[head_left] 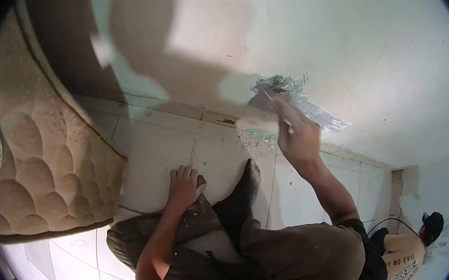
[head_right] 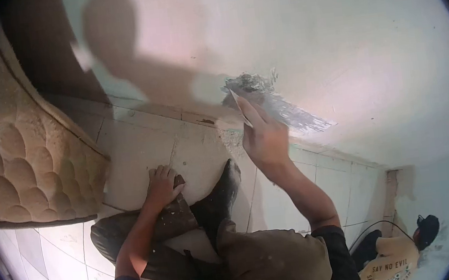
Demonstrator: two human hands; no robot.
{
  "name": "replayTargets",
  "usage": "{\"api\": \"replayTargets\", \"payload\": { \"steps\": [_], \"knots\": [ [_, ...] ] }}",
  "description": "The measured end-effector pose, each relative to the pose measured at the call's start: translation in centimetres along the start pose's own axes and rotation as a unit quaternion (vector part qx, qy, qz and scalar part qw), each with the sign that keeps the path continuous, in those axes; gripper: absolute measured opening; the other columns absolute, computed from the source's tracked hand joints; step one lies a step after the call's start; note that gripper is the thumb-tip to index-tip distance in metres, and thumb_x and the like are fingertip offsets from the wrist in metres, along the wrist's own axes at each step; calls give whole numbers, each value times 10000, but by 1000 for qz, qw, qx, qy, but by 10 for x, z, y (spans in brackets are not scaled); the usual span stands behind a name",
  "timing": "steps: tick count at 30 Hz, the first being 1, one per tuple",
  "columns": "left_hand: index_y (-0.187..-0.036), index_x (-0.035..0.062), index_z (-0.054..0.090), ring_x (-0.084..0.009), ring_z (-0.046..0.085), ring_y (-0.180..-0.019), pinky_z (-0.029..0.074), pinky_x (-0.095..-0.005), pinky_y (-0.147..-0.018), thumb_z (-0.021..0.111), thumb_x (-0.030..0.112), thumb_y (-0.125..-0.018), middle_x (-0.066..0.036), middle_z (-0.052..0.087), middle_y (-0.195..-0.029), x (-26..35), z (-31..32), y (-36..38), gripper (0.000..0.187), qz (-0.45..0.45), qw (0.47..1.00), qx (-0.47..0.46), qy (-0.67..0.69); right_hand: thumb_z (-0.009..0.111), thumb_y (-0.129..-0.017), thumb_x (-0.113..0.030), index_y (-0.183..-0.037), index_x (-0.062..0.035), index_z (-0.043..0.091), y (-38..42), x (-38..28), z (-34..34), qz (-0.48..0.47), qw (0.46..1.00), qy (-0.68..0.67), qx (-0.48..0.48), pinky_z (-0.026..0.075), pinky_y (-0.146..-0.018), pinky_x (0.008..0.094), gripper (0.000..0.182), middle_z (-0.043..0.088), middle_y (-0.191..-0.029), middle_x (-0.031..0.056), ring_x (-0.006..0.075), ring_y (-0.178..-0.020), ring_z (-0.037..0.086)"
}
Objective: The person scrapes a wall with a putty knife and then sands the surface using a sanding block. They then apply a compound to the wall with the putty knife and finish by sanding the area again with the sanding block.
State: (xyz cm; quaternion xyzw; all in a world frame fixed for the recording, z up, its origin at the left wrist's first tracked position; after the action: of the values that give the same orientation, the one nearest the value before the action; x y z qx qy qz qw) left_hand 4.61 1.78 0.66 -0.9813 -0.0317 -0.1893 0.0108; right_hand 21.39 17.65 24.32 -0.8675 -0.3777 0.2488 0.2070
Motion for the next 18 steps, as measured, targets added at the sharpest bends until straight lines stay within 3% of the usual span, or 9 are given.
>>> {"api": "replayTargets", "payload": {
  "steps": [1, 2, 4, 5, 9, 11, 12, 14, 18],
  "knots": [
    [-1014, 34, 596, -290, 479, -1064, 331, -469, -901, 694, 388, -760, -134, 554, -1072, 0, 2, 2, 447, -1, 1000, 3, 0, 586, -787, 21, -1168, -81, 609, -5, 12, 23, 18, 995, 56, -85, 547, -695, 412, 395, 667, -1046, 158, 341, -805, 669],
    [-1008, 38, 595, -288, 481, -1061, 335, -464, -897, 687, 387, -766, -139, 562, -1069, 1, 3, 1, 434, 1, 1000, 13, -17, 586, -787, 21, -1168, -81, 609, -2, 17, 35, 20, 995, 58, -75, 547, -695, 412, 395, 667, -1046, 158, 341, -805, 669],
    [-1003, 43, 595, -286, 484, -1058, 338, -459, -893, 681, 386, -773, -144, 569, -1066, -4, 0, -3, 422, 18, 998, 29, -50, 563, -776, -4, -1189, -97, 578, 3, 25, 59, 16, 971, 154, -181, 533, -670, 451, 424, 665, -1038, 152, 344, -764, 659],
    [-1003, 42, 593, -293, 492, -1047, 338, -458, -896, 676, 387, -778, -152, 578, -1045, -6, -1, -2, 421, 14, 998, 49, -30, 563, -771, -31, -1182, -105, 572, 4, 23, 61, -8, 982, 129, -138, 521, -638, 457, 417, 670, -962, 134, 338, -720, 650],
    [-994, 28, 583, -328, 544, -963, 354, -466, -878, 675, 373, -788, -173, 597, -952, -6, -14, 9, 412, -44, 992, 48, 106, 579, -754, -32, -1179, -113, 576, -9, 7, 29, -18, 990, 95, -103, 526, -639, 450, 432, 669, -952, 138, 333, -723, 653],
    [-988, 15, 575, -352, 565, -927, 381, -465, -860, 668, 349, -803, -184, 605, -935, -7, -17, 7, 393, -55, 983, 75, 160, 581, -740, -28, -1204, -118, 571, -10, -11, 6, -78, 996, 31, -24, 530, -637, 444, 472, 671, -984, 130, 313, -755, 661],
    [-981, 2, 566, -376, 585, -891, 408, -465, -843, 661, 324, -818, -195, 613, -918, -6, -17, 6, 374, -65, 969, 99, 218, 581, -740, -28, -1204, -118, 571, -11, -3, 15, -82, 996, 32, -22, 530, -637, 444, 472, 671, -984, 130, 313, -755, 661],
    [-982, -10, 560, -375, 603, -883, 436, -445, -820, 651, 308, -835, -204, 620, -926, -4, -10, 0, 361, -87, 946, 118, 288, 572, -732, -43, -1166, -108, 564, -6, 26, 50, -41, 983, 115, -138, 532, -650, 423, 439, 656, -1014, 113, 299, -801, 656],
    [-994, -37, 545, -316, 642, -886, 493, -381, -776, 618, 305, -882, -214, 638, -945, -4, -25, 1, 367, -144, 877, 101, 447, 577, -722, -33, -1158, -113, 574, 4, 18, 47, -71, 986, 124, -86, 538, -661, 402, 443, 656, -1043, 97, 283, -857, 655]
  ]
}}
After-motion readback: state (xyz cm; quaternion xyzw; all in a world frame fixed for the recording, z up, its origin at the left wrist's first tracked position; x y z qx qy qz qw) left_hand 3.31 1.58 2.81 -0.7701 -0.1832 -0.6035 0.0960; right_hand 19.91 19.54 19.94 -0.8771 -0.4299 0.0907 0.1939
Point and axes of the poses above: each hand's wrist, its own y-axis away from the middle knuckle, its own z-axis out of the palm, x = y × z, the point moved 3 cm from there along -y, towards the middle knuckle
